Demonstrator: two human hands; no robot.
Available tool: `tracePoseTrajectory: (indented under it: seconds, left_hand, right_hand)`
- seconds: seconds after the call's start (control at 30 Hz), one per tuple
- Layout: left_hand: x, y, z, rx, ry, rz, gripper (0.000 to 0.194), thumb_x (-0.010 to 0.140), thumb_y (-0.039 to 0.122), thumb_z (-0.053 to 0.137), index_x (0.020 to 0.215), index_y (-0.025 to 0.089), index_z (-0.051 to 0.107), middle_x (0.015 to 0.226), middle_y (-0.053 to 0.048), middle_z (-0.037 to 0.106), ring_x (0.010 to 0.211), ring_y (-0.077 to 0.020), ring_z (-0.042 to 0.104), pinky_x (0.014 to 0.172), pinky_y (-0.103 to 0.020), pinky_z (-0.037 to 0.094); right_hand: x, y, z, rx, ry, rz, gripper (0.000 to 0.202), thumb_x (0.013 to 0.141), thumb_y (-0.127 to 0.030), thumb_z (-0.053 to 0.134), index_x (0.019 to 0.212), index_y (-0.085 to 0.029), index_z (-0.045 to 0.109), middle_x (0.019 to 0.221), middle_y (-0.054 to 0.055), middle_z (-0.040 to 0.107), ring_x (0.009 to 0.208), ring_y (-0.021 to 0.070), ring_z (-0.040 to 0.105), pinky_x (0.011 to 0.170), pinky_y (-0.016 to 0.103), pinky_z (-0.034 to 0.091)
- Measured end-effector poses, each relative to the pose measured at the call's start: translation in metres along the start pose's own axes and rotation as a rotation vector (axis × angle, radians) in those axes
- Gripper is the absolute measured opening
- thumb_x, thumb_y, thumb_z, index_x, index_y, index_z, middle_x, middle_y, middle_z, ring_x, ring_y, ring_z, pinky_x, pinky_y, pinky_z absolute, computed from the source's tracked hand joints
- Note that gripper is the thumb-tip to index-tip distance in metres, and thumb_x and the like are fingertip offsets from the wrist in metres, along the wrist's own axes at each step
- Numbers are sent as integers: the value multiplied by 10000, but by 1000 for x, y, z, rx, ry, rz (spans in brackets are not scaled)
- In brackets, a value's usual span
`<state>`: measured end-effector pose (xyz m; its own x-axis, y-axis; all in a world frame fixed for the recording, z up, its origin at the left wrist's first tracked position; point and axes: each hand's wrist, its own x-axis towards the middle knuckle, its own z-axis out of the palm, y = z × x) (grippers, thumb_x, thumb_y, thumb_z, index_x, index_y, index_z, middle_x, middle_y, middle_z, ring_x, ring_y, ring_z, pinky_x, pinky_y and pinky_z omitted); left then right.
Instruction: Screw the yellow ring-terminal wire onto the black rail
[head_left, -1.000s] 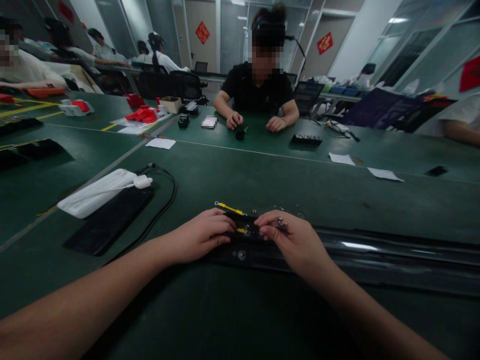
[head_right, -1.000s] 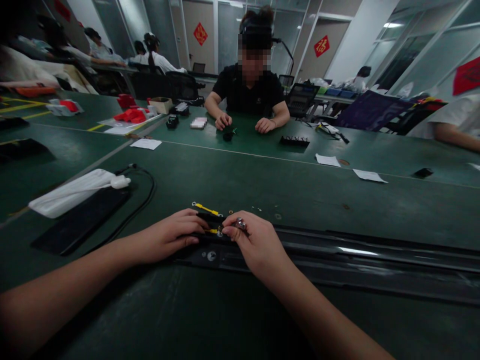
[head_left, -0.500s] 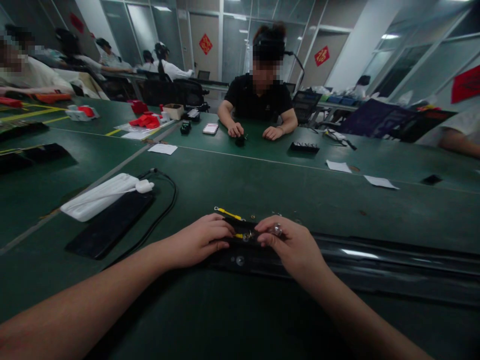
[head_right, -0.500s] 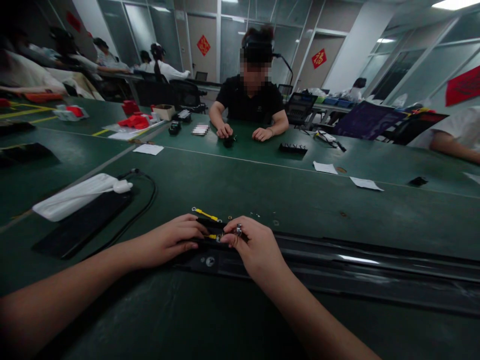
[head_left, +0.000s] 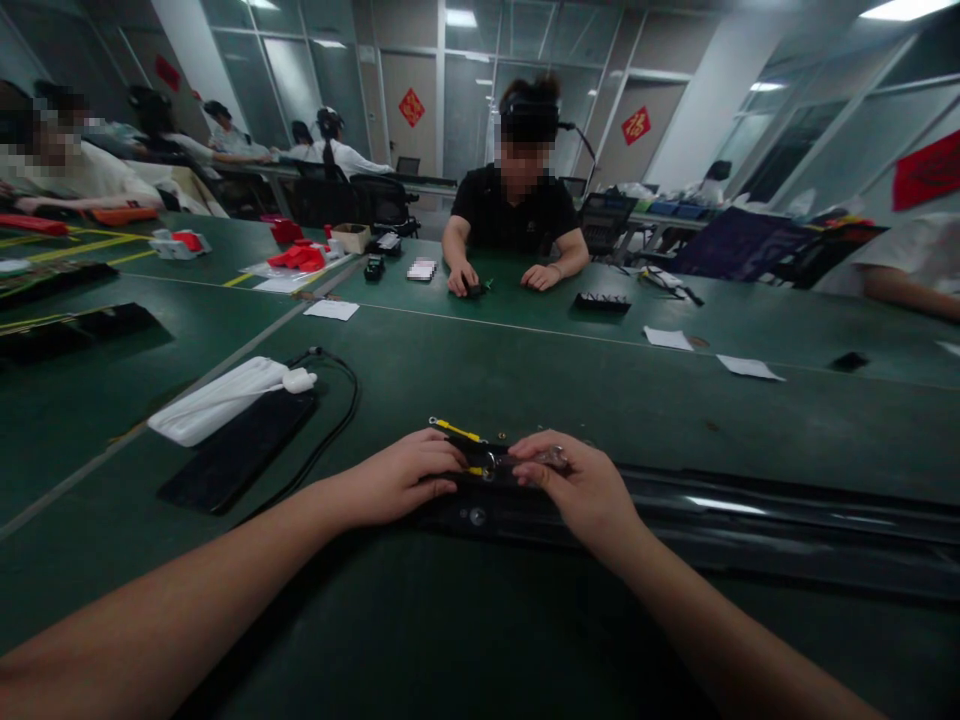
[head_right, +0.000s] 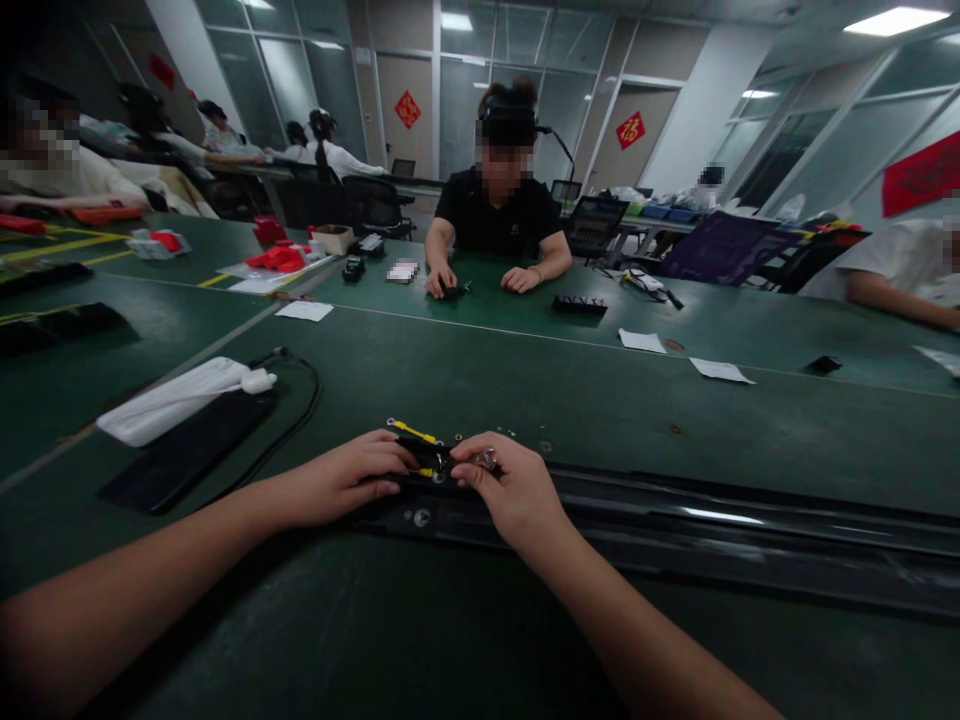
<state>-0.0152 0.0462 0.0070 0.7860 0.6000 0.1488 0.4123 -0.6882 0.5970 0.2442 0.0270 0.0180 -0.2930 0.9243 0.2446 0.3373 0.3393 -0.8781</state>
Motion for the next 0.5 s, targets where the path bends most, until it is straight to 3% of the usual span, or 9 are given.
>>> tracePoseTrajectory:
  seconds: [0.3, 0.5]
  left_hand:
    - [0, 2, 0, 25, 11, 7, 149, 950, 188, 526, 1050, 181, 636, 1126, -70, 623, 1126, -224, 508, 1034, -422, 375]
    - [0, 2, 0, 17, 13, 8, 145, 947, 190, 526, 1034, 185, 641, 1124, -71, 626, 1126, -230, 510, 1031, -433, 382]
  right_hand:
    - [1, -6, 4, 72, 35, 78, 70, 818, -219, 646, 879, -186, 658, 824, 33, 711, 703, 175, 680, 706, 352, 557]
    - [-1, -5, 2, 17, 19, 87, 64, 825, -205, 626, 879, -193, 657, 865, 38, 704, 712, 175, 681, 679, 341, 559]
